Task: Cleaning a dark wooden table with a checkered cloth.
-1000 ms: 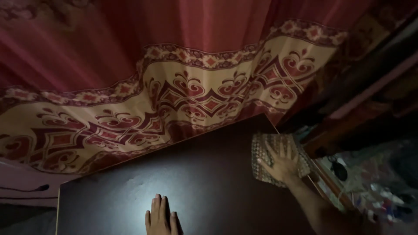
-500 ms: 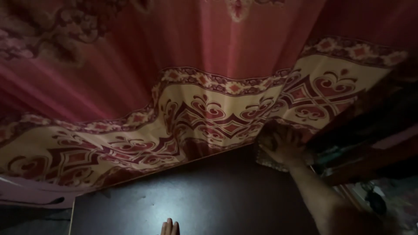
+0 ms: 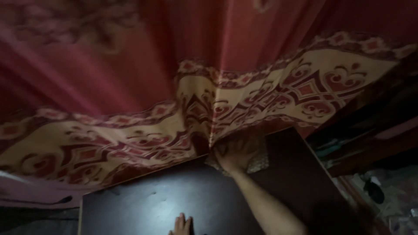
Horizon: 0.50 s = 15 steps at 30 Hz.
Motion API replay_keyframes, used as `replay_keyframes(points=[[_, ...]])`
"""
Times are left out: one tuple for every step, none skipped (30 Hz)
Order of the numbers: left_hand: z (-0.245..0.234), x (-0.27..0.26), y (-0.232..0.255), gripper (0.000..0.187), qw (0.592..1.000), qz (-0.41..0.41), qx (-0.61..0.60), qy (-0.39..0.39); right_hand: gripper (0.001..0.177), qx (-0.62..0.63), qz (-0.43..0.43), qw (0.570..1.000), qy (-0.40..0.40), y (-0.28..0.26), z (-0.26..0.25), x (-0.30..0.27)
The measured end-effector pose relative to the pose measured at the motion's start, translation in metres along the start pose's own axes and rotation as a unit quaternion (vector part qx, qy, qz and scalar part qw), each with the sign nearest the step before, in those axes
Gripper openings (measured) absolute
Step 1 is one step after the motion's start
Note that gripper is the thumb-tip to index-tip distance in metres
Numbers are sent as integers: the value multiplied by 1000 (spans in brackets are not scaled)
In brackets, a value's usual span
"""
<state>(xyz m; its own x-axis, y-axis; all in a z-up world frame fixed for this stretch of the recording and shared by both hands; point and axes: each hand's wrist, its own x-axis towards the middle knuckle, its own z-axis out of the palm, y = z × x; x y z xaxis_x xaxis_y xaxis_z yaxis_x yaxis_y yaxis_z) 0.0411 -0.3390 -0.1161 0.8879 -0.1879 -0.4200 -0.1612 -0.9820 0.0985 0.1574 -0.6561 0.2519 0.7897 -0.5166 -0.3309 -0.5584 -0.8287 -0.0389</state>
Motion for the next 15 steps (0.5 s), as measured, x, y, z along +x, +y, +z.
replay_keyframes(points=[[-10,-16,5,47,1000,-1,0,0,106,0,-1,1000,-1,-17,3,-10],[-22,-33,10,71,992,48,-70,95,105,9,-6,1000,1,-34,5,-21],[-33,-50,14,98,967,97,-138,188,105,17,-11,1000,3,-53,7,-33],[-26,-49,16,98,968,95,-139,189,105,17,-13,1000,3,-70,9,-44],[-19,-47,19,99,907,168,-277,269,103,15,-17,999,30,-86,12,-55],[-13,-44,22,102,815,234,-404,343,102,15,-22,998,57,-103,13,-66],[-25,-55,33,102,816,232,-402,346,102,16,-26,998,58,-115,13,-72],[-36,-70,41,99,739,262,-512,351,99,20,-29,997,68,-128,15,-82],[-46,-84,49,97,648,287,-612,350,97,25,-32,996,78,-141,18,-92],[-46,-88,40,97,650,286,-609,355,97,28,-38,996,79,-155,23,-99],[-47,-90,29,93,626,278,-639,350,95,34,-37,994,93,-171,28,-106],[-47,-90,20,89,600,270,-671,343,93,37,-35,993,107,-187,34,-111],[-27,-79,-7,89,599,268,-670,348,93,36,-40,993,108,-205,34,-118],[-6,-71,-35,74,577,281,-715,278,92,42,-42,992,111,-220,35,-127],[14,-64,-61,60,552,292,-754,206,90,48,-44,991,114,-233,36,-136]])
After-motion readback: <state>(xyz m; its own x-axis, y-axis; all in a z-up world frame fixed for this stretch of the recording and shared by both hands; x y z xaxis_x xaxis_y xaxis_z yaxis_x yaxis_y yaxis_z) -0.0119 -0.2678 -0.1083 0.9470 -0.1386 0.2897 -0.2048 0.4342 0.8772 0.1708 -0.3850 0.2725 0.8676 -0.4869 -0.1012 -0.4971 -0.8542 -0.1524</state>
